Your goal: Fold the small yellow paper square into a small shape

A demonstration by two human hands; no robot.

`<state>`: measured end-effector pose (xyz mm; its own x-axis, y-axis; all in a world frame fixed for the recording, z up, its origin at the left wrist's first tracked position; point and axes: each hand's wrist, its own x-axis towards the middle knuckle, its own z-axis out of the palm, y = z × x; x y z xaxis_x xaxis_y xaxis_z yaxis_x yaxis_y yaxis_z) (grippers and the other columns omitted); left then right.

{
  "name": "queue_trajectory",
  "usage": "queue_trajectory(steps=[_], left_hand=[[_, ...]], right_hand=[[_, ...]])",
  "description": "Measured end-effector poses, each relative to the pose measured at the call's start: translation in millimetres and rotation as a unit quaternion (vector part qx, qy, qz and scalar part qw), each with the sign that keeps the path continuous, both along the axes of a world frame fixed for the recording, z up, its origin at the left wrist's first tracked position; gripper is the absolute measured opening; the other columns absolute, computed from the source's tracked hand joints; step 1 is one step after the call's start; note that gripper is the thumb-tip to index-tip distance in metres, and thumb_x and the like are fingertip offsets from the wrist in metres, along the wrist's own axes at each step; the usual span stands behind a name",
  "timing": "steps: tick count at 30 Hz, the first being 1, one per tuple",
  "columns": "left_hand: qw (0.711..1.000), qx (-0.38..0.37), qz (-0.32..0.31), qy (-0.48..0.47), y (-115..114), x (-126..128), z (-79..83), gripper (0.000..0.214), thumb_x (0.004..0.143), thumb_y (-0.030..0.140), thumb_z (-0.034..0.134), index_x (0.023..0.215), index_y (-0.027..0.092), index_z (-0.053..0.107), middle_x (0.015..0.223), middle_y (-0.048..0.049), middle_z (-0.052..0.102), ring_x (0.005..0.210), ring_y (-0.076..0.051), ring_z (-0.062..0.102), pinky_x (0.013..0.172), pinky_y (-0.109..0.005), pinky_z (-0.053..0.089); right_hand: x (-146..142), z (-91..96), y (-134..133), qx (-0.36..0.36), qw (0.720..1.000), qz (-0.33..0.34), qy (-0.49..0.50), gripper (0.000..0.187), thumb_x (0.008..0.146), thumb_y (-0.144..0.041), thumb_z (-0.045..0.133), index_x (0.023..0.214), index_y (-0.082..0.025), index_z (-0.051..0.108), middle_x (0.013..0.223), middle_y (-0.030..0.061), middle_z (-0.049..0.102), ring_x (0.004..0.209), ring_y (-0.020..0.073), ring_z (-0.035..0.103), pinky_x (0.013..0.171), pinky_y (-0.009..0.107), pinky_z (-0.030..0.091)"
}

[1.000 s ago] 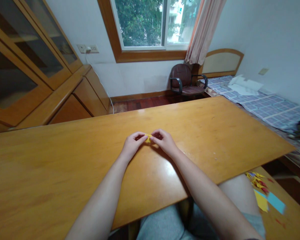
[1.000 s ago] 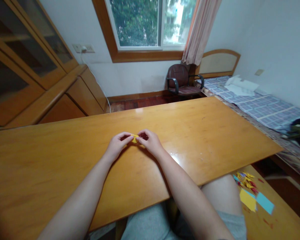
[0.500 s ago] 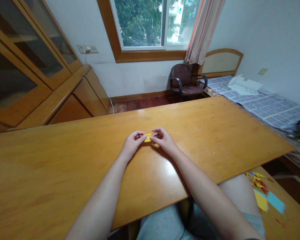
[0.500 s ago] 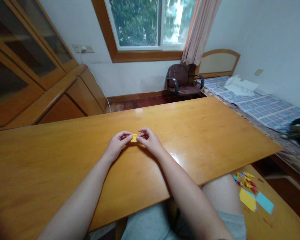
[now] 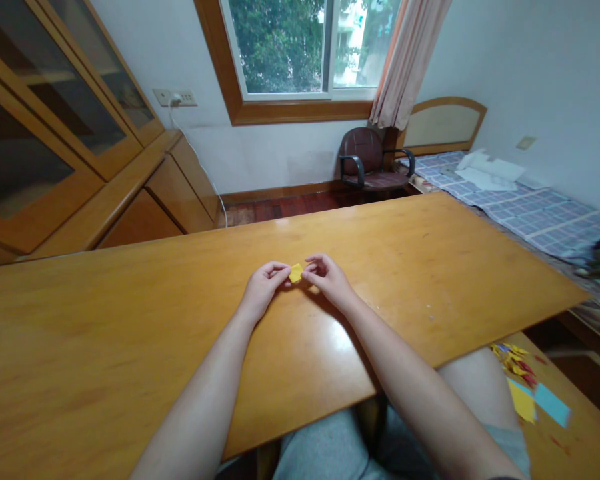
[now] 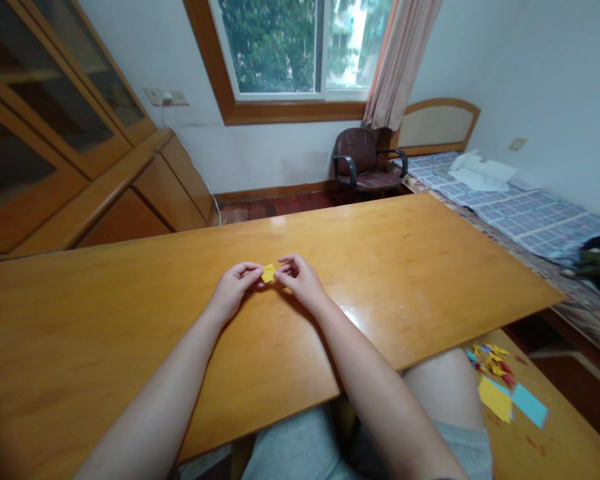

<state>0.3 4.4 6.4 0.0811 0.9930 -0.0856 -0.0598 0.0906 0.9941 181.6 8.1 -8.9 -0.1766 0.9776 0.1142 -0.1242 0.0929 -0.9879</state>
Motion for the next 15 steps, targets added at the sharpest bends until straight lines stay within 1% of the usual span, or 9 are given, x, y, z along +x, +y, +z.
queue_trajectory(steps=[4,9,15], left_hand=[[1.0,-0.015,-0.007,-0.008,-0.6,-0.2,1.2,0.042,0.064,0.047,0.08,0.087,0.014,0.066,0.07,-0.0025,0.07,0.063,-0.015,0.065,0.066,-0.026,0.051],[1.0,-0.009,-0.004,0.002,-0.1,-0.7,-0.6,0.045,0.065,0.048,0.079,0.089,0.014,0.065,0.072,-0.004,0.071,0.064,-0.016,0.067,0.067,-0.028,0.053],[1.0,-0.012,-0.009,-0.006,-0.2,0.0,-1.1,0.043,0.066,0.044,0.079,0.092,0.014,0.063,0.072,-0.0035,0.072,0.063,-0.015,0.066,0.068,-0.027,0.052]], right_hand=[[1.1,1.2,0.8,0.002,1.0,-0.013,0.01,0.036,0.072,-0.032,0.072,0.102,-0.021,0.054,0.078,-0.0025,0.063,0.069,0.012,0.058,0.069,0.027,0.046],[2.0,2.3,0.8,-0.004,1.0,-0.014,0.006,0.037,0.071,-0.034,0.073,0.101,-0.021,0.054,0.078,-0.0022,0.064,0.07,0.0126,0.058,0.07,0.028,0.046],[2.1,3.4,0.7,-0.007,1.0,-0.004,0.007,0.035,0.072,-0.034,0.073,0.099,-0.02,0.055,0.076,-0.0025,0.063,0.068,0.0119,0.058,0.069,0.027,0.044]])
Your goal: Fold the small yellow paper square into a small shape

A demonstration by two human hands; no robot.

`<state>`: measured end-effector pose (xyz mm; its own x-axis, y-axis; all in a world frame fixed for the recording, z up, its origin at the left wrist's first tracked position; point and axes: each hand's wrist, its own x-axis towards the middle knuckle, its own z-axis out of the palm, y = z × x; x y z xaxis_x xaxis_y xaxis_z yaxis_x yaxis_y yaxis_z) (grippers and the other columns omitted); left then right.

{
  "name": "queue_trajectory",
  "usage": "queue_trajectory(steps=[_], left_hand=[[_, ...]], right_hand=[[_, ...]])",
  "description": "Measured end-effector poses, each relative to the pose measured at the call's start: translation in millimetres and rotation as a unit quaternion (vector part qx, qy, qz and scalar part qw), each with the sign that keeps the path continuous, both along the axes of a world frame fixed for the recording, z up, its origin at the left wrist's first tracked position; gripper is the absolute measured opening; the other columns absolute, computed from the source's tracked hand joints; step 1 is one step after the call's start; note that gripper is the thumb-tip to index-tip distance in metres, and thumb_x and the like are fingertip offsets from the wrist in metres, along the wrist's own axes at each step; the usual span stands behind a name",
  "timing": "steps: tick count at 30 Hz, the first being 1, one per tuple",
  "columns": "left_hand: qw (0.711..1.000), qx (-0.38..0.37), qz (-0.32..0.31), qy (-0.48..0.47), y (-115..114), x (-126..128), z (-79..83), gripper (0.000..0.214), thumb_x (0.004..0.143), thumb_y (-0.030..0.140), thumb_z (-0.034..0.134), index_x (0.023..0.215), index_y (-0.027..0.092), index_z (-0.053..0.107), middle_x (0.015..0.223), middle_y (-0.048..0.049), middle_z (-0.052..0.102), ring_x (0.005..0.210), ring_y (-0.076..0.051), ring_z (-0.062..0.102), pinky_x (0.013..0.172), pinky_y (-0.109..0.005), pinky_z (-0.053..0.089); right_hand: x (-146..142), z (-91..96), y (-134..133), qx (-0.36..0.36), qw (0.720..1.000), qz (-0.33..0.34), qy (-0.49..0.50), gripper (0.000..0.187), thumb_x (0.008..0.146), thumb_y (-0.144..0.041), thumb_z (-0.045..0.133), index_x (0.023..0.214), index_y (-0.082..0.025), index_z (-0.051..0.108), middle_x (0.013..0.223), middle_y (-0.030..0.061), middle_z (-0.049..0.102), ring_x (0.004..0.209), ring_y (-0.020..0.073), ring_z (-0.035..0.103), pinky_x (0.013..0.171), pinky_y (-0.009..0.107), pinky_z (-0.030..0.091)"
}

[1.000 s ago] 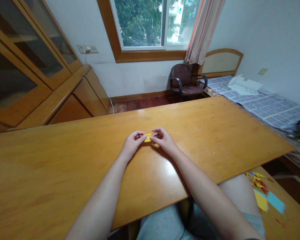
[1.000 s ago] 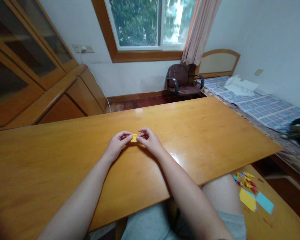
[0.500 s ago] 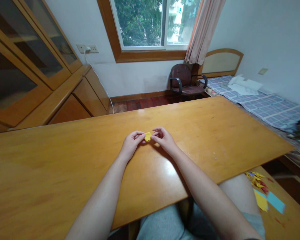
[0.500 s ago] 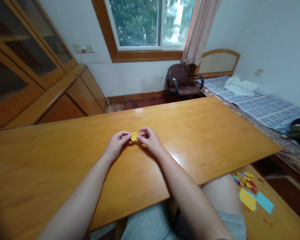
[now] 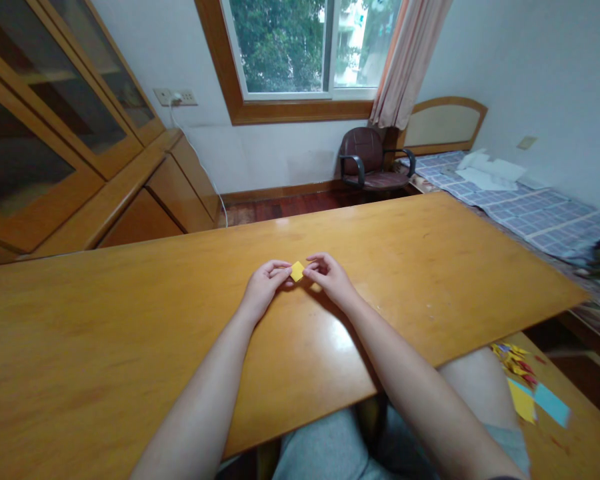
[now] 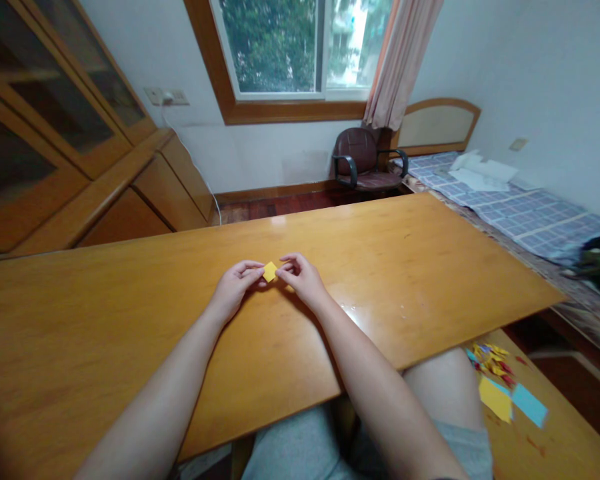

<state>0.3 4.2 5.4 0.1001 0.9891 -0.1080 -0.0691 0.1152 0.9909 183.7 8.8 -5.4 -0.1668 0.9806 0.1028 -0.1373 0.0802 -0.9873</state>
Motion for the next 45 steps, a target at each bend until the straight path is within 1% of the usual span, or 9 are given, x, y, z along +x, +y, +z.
queue_trajectory(steps=[5,12,15,21,27,31,36,42,45], left_hand=[[1.0,0.007,-0.006,0.006,-1.2,0.5,2.1,0.045,0.067,0.046,0.078,0.095,0.014,0.064,0.075,-0.0028,0.071,0.067,-0.015,0.066,0.07,-0.027,0.052],[0.999,0.013,-0.019,0.037,-1.9,2.9,3.0,0.042,0.064,0.05,0.079,0.083,0.015,0.068,0.073,-0.0032,0.069,0.066,-0.016,0.063,0.067,-0.027,0.052],[0.999,0.012,-0.021,0.034,-1.3,2.8,1.5,0.041,0.063,0.049,0.08,0.082,0.015,0.069,0.071,-0.0028,0.069,0.066,-0.015,0.063,0.067,-0.027,0.051],[0.998,0.031,-0.018,0.059,-1.0,2.0,1.2,0.041,0.064,0.051,0.079,0.08,0.015,0.069,0.071,-0.003,0.069,0.065,-0.016,0.063,0.067,-0.028,0.051],[1.0,0.008,-0.013,0.025,-2.6,3.7,3.6,0.045,0.06,0.048,0.082,0.088,0.015,0.068,0.076,-0.004,0.072,0.07,-0.017,0.066,0.071,-0.029,0.052],[0.998,0.028,-0.015,0.054,-2.7,3.3,3.6,0.042,0.063,0.049,0.08,0.086,0.015,0.071,0.079,-0.006,0.073,0.072,-0.018,0.066,0.072,-0.03,0.052],[0.994,0.059,-0.003,0.089,-1.1,1.3,3.0,0.039,0.067,0.05,0.077,0.084,0.015,0.074,0.08,-0.0066,0.074,0.075,-0.019,0.066,0.073,-0.029,0.051],[0.992,0.081,0.006,0.1,1.3,-2.0,-3.3,0.034,0.073,0.047,0.074,0.086,0.016,0.076,0.082,-0.0062,0.075,0.077,-0.019,0.067,0.077,-0.03,0.051],[0.992,0.078,0.01,0.101,0.8,-1.7,-2.3,0.034,0.073,0.047,0.073,0.085,0.016,0.076,0.082,-0.0062,0.075,0.078,-0.019,0.067,0.077,-0.03,0.052]], right_hand=[[-0.3,-2.6,0.3,0.004,1.0,-0.005,0.002,0.034,0.072,-0.033,0.072,0.099,-0.02,0.056,0.077,-0.0025,0.063,0.07,0.012,0.058,0.07,0.027,0.044],[0.2,-6.1,0.2,0.021,1.0,-0.008,-0.018,0.031,0.075,-0.031,0.071,0.101,-0.02,0.058,0.08,-0.0014,0.064,0.071,0.0121,0.058,0.071,0.027,0.045],[0.4,-5.6,-0.2,0.023,1.0,-0.007,-0.017,0.031,0.076,-0.031,0.071,0.101,-0.02,0.058,0.081,-0.0014,0.064,0.071,0.0119,0.058,0.071,0.027,0.045],[0.1,-7.3,0.3,0.014,1.0,0.003,-0.018,0.035,0.073,-0.033,0.073,0.102,-0.02,0.057,0.083,-0.0007,0.064,0.074,0.0127,0.06,0.073,0.028,0.047],[0.9,-4.2,1.1,0.017,1.0,-0.012,-0.004,0.033,0.073,-0.032,0.073,0.099,-0.02,0.058,0.082,-0.0007,0.064,0.076,0.0132,0.06,0.075,0.028,0.046],[0.8,-0.7,0.4,0.005,1.0,-0.021,0.003,0.033,0.07,-0.032,0.075,0.096,-0.02,0.059,0.08,-0.0013,0.064,0.076,0.014,0.06,0.077,0.029,0.046],[0.6,0.3,-0.4,0.004,1.0,-0.017,-0.001,0.034,0.07,-0.033,0.074,0.097,-0.02,0.059,0.081,-0.0013,0.065,0.075,0.0136,0.059,0.075,0.029,0.045],[0.6,2.7,0.2,0.003,1.0,-0.023,0.001,0.033,0.069,-0.032,0.075,0.096,-0.021,0.059,0.079,-0.0018,0.065,0.073,0.0136,0.059,0.073,0.029,0.045],[0.3,2.3,1.2,0.002,1.0,-0.026,0.004,0.033,0.069,-0.032,0.075,0.095,-0.021,0.058,0.078,-0.0017,0.065,0.074,0.0139,0.06,0.075,0.029,0.046]])
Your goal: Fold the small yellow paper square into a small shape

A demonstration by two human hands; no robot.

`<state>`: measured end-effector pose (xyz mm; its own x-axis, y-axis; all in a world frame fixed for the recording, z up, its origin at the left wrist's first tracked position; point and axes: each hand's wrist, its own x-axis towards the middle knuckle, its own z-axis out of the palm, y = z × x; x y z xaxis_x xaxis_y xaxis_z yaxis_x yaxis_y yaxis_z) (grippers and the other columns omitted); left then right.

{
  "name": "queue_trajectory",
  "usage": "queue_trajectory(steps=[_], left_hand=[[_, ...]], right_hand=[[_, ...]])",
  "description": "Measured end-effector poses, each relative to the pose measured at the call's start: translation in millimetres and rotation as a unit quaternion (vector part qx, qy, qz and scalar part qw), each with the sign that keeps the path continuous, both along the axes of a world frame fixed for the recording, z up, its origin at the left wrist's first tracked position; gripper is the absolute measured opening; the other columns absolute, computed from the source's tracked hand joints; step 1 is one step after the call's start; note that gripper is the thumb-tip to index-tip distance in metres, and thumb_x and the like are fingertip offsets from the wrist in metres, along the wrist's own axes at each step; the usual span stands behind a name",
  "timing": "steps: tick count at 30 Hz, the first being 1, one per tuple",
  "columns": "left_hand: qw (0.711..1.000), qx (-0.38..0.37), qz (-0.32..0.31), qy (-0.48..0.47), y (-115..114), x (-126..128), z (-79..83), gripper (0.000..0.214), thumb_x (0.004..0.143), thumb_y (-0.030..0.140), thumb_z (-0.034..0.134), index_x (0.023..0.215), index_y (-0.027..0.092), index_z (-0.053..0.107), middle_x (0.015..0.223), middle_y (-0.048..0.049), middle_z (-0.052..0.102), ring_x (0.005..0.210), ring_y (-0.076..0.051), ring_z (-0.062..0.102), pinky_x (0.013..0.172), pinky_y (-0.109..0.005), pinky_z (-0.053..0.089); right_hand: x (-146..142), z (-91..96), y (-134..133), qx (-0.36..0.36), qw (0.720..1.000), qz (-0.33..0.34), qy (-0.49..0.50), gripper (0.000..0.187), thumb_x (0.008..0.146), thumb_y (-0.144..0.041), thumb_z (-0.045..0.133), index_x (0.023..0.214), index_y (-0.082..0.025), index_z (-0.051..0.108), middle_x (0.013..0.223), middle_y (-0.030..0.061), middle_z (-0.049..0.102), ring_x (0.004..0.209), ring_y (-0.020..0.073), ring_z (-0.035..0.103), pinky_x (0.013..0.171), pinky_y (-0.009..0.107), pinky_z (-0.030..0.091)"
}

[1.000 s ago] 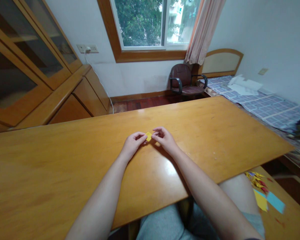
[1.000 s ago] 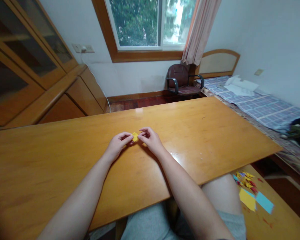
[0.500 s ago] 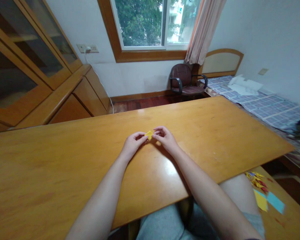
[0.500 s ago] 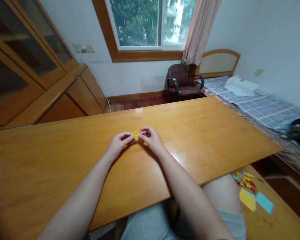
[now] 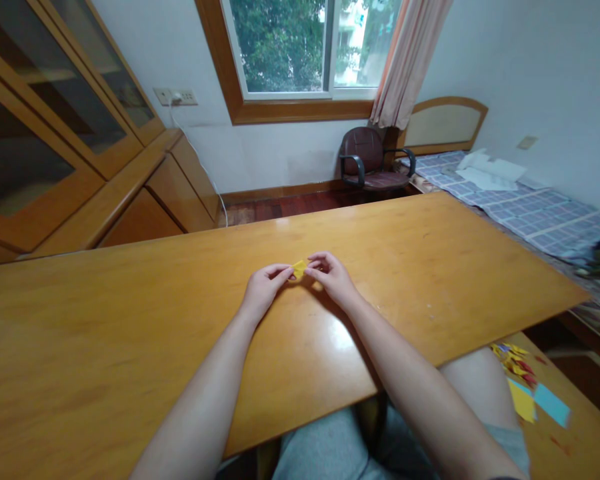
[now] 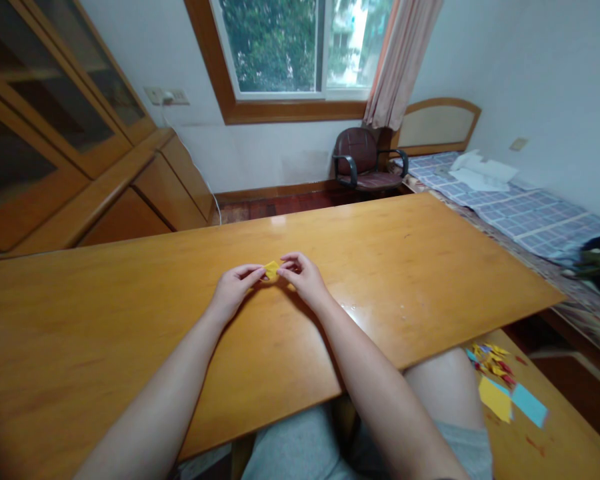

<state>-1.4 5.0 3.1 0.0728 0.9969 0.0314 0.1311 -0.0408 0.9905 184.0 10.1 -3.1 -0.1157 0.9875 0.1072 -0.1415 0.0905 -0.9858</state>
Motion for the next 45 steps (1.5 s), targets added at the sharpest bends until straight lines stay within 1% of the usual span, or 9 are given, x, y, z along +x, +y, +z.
queue_trajectory(steps=[5,9,12,15,20,25,30,36,45], left_hand=[[0.999,-0.009,0.006,-0.033,-1.3,1.4,5.1,0.037,0.074,0.05,0.071,0.083,0.014,0.073,0.082,-0.0074,0.074,0.079,-0.021,0.068,0.075,-0.03,0.053],[0.998,-0.01,0.016,-0.059,-0.7,1.1,4.0,0.041,0.074,0.053,0.07,0.087,0.014,0.072,0.084,-0.0082,0.074,0.08,-0.021,0.068,0.074,-0.03,0.053],[0.999,-0.008,-0.003,-0.038,-0.3,0.7,2.4,0.041,0.074,0.053,0.07,0.089,0.014,0.072,0.083,-0.0072,0.073,0.079,-0.02,0.067,0.073,-0.029,0.052],[1.0,0.005,-0.024,0.01,-0.4,0.2,1.8,0.036,0.074,0.049,0.072,0.085,0.015,0.072,0.081,-0.0054,0.073,0.076,-0.018,0.065,0.074,-0.027,0.05],[0.998,0.018,-0.019,0.048,-1.0,-1.3,-0.5,0.032,0.078,0.047,0.068,0.079,0.015,0.073,0.075,-0.0039,0.072,0.073,-0.017,0.064,0.074,-0.026,0.049],[0.999,0.008,-0.009,0.045,-0.3,-1.9,-2.3,0.034,0.078,0.048,0.067,0.079,0.015,0.073,0.074,-0.0047,0.073,0.071,-0.017,0.065,0.072,-0.026,0.049],[1.0,-0.015,-0.012,0.023,0.1,-1.0,0.9,0.036,0.075,0.05,0.069,0.076,0.014,0.073,0.072,-0.0057,0.072,0.069,-0.018,0.065,0.07,-0.027,0.05],[1.0,-0.011,-0.016,0.01,-0.2,-0.5,2.5,0.034,0.073,0.048,0.071,0.078,0.015,0.072,0.072,-0.0047,0.072,0.069,-0.017,0.065,0.071,-0.027,0.05],[0.999,-0.037,-0.031,-0.003,0.2,0.1,2.3,0.035,0.07,0.048,0.073,0.08,0.014,0.072,0.074,-0.0062,0.073,0.068,-0.018,0.065,0.07,-0.028,0.05]], right_hand=[[0.4,-2.9,2.3,0.002,1.0,-0.015,0.0,0.033,0.068,-0.033,0.075,0.093,-0.021,0.057,0.078,-0.0013,0.064,0.075,0.0149,0.059,0.075,0.03,0.046],[0.6,-3.9,2.4,0.002,1.0,-0.014,0.006,0.033,0.068,-0.033,0.075,0.093,-0.021,0.057,0.077,-0.0012,0.063,0.074,0.0146,0.059,0.074,0.03,0.045],[0.2,-3.0,1.0,0.0,1.0,-0.005,0.014,0.033,0.068,-0.032,0.075,0.094,-0.02,0.057,0.076,-0.0019,0.063,0.071,0.0133,0.058,0.072,0.028,0.044],[-0.2,-2.7,-0.7,-0.003,1.0,0.012,0.009,0.033,0.069,-0.031,0.075,0.096,-0.02,0.058,0.076,-0.0024,0.064,0.069,0.0122,0.057,0.071,0.027,0.043],[0.1,-5.2,-1.9,-0.001,1.0,0.023,-0.012,0.032,0.072,-0.03,0.074,0.098,-0.02,0.059,0.08,-0.0019,0.065,0.07,0.0116,0.057,0.071,0.027,0.043],[0.6,-6.0,-1.2,-0.003,1.0,0.008,-0.018,0.03,0.072,-0.031,0.073,0.096,-0.019,0.059,0.078,-0.0022,0.064,0.069,0.0117,0.056,0.069,0.027,0.042],[1.3,-5.0,0.2,-0.006,1.0,0.007,-0.004,0.031,0.071,-0.031,0.073,0.095,-0.019,0.058,0.075,-0.0028,0.063,0.066,0.0114,0.055,0.066,0.026,0.042],[1.0,-4.3,0.0,-0.007,1.0,0.008,0.009,0.031,0.07,-0.029,0.074,0.096,-0.02,0.058,0.074,-0.0033,0.063,0.067,0.0112,0.056,0.068,0.026,0.042],[1.1,-2.8,1.8,-0.013,0.999,-0.014,0.038,0.034,0.067,-0.032,0.077,0.093,-0.02,0.058,0.073,-0.0031,0.063,0.067,0.0126,0.057,0.07,0.027,0.043]])
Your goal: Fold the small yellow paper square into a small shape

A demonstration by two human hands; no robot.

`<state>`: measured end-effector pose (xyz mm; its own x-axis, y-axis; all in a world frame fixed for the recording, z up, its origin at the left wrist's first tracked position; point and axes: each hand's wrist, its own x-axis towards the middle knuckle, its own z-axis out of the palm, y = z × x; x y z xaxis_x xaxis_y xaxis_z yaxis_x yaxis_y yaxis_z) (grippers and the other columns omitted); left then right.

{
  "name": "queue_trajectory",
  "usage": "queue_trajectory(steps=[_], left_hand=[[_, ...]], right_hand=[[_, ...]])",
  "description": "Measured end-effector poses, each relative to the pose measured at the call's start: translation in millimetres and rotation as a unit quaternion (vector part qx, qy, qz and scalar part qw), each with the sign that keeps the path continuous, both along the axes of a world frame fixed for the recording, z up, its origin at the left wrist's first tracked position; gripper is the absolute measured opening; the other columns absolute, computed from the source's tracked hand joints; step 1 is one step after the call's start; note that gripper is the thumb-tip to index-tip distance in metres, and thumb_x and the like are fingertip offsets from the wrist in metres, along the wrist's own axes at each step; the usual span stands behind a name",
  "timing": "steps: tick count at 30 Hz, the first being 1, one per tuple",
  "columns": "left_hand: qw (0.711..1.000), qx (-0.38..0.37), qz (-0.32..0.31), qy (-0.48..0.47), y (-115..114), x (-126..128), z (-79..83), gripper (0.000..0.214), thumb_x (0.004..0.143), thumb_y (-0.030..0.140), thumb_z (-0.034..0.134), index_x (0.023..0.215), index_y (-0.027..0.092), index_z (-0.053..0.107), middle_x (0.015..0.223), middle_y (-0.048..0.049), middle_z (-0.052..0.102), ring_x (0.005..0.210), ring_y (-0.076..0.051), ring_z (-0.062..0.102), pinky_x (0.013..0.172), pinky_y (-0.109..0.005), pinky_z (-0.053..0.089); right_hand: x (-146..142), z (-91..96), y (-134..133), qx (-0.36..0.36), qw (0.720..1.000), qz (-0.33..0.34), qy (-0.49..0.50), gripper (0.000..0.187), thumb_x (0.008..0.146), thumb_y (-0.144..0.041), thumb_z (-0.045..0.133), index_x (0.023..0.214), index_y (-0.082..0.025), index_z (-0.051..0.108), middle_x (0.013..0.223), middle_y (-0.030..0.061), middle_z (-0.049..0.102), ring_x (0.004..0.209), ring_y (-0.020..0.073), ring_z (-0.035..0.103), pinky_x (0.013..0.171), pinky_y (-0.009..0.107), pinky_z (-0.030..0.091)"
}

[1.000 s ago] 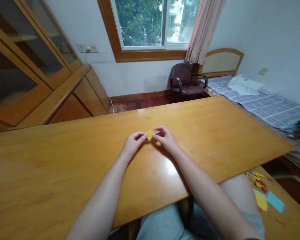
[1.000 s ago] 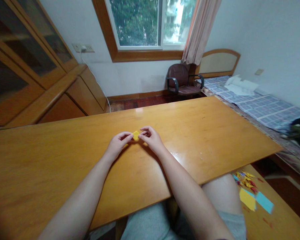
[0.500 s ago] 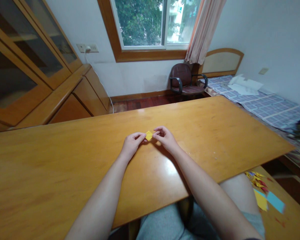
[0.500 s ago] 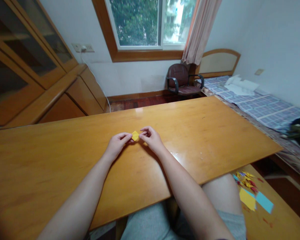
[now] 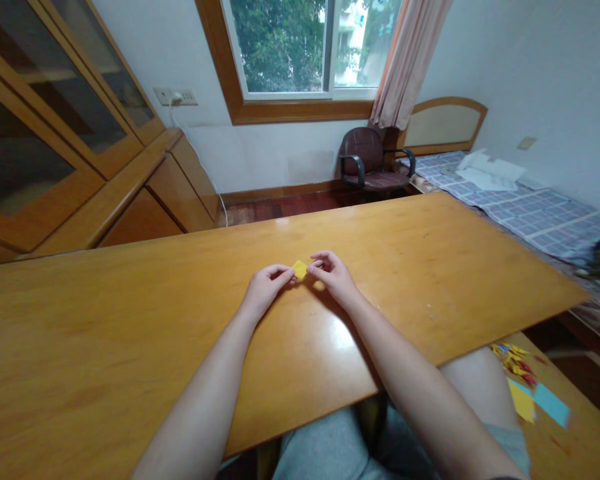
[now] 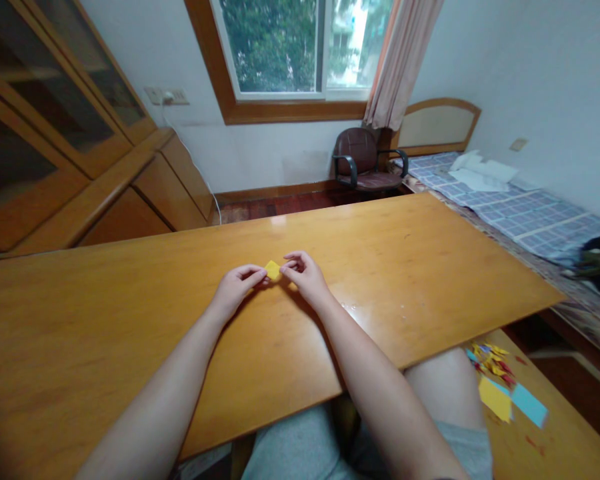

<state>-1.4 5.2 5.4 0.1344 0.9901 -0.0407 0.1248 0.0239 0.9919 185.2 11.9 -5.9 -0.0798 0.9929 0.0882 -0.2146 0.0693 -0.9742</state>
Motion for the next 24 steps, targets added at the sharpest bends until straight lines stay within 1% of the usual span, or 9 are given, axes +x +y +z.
queue_trajectory(steps=[3,8,11,14,17,20,24], left_hand=[[1.0,0.002,-0.013,0.009,-0.7,-0.4,0.3,0.033,0.07,0.046,0.074,0.081,0.015,0.073,0.077,-0.0062,0.074,0.071,-0.018,0.065,0.072,-0.028,0.049],[0.998,0.028,-0.028,0.049,-0.3,-1.1,-2.9,0.028,0.074,0.044,0.071,0.08,0.016,0.073,0.081,-0.0056,0.074,0.076,-0.018,0.064,0.075,-0.028,0.047],[0.998,0.047,0.005,0.043,0.7,-0.7,-5.0,0.028,0.074,0.043,0.07,0.081,0.016,0.072,0.081,-0.0049,0.073,0.076,-0.018,0.064,0.076,-0.028,0.047],[0.996,0.063,0.044,0.044,0.7,0.0,-4.5,0.028,0.072,0.043,0.071,0.082,0.016,0.07,0.081,-0.0037,0.071,0.074,-0.017,0.062,0.073,-0.027,0.047],[0.995,0.075,0.048,0.049,-0.2,0.3,-2.5,0.027,0.074,0.042,0.069,0.082,0.016,0.069,0.082,-0.0034,0.071,0.075,-0.017,0.062,0.073,-0.026,0.047],[0.992,0.095,0.049,0.069,-1.1,0.2,-2.1,0.026,0.077,0.042,0.066,0.082,0.017,0.07,0.084,-0.0037,0.071,0.078,-0.017,0.063,0.074,-0.026,0.048],[0.984,0.131,0.049,0.11,-3.0,1.2,-2.4,0.023,0.079,0.04,0.064,0.081,0.018,0.069,0.085,-0.0038,0.072,0.079,-0.018,0.064,0.075,-0.027,0.049]], right_hand=[[1.0,-0.1,1.0,-0.005,1.0,-0.004,0.012,0.036,0.066,-0.033,0.078,0.093,-0.021,0.057,0.074,-0.0027,0.063,0.068,0.0127,0.057,0.069,0.028,0.043],[2.1,1.5,-0.1,-0.004,1.0,-0.003,0.012,0.036,0.067,-0.034,0.078,0.094,-0.021,0.057,0.075,-0.0026,0.064,0.069,0.0125,0.057,0.07,0.028,0.044],[1.4,1.0,-1.1,0.003,1.0,0.01,0.004,0.037,0.067,-0.034,0.078,0.096,-0.021,0.057,0.075,-0.0025,0.064,0.068,0.0123,0.057,0.069,0.027,0.044],[0.1,-0.7,-2.5,0.006,0.999,0.039,-0.008,0.04,0.069,-0.033,0.076,0.1,-0.021,0.056,0.075,-0.0034,0.063,0.065,0.0117,0.056,0.066,0.027,0.044],[-1.2,-1.8,-4.9,0.013,0.997,0.059,-0.037,0.04,0.071,-0.031,0.074,0.105,-0.022,0.055,0.076,-0.0038,0.063,0.065,0.0112,0.056,0.067,0.027,0.044],[-2.3,-1.2,-7.1,0.033,0.994,0.056,-0.089,0.038,0.073,-0.029,0.073,0.107,-0.022,0.057,0.08,-0.0027,0.063,0.069,0.0114,0.057,0.07,0.027,0.045],[-2.6,1.9,-8.3,0.058,0.987,0.035,-0.144,0.029,0.076,-0.035,0.072,0.101,-0.02,0.065,0.089,0.002,0.066,0.078,0.0139,0.059,0.074,0.028,0.046]])
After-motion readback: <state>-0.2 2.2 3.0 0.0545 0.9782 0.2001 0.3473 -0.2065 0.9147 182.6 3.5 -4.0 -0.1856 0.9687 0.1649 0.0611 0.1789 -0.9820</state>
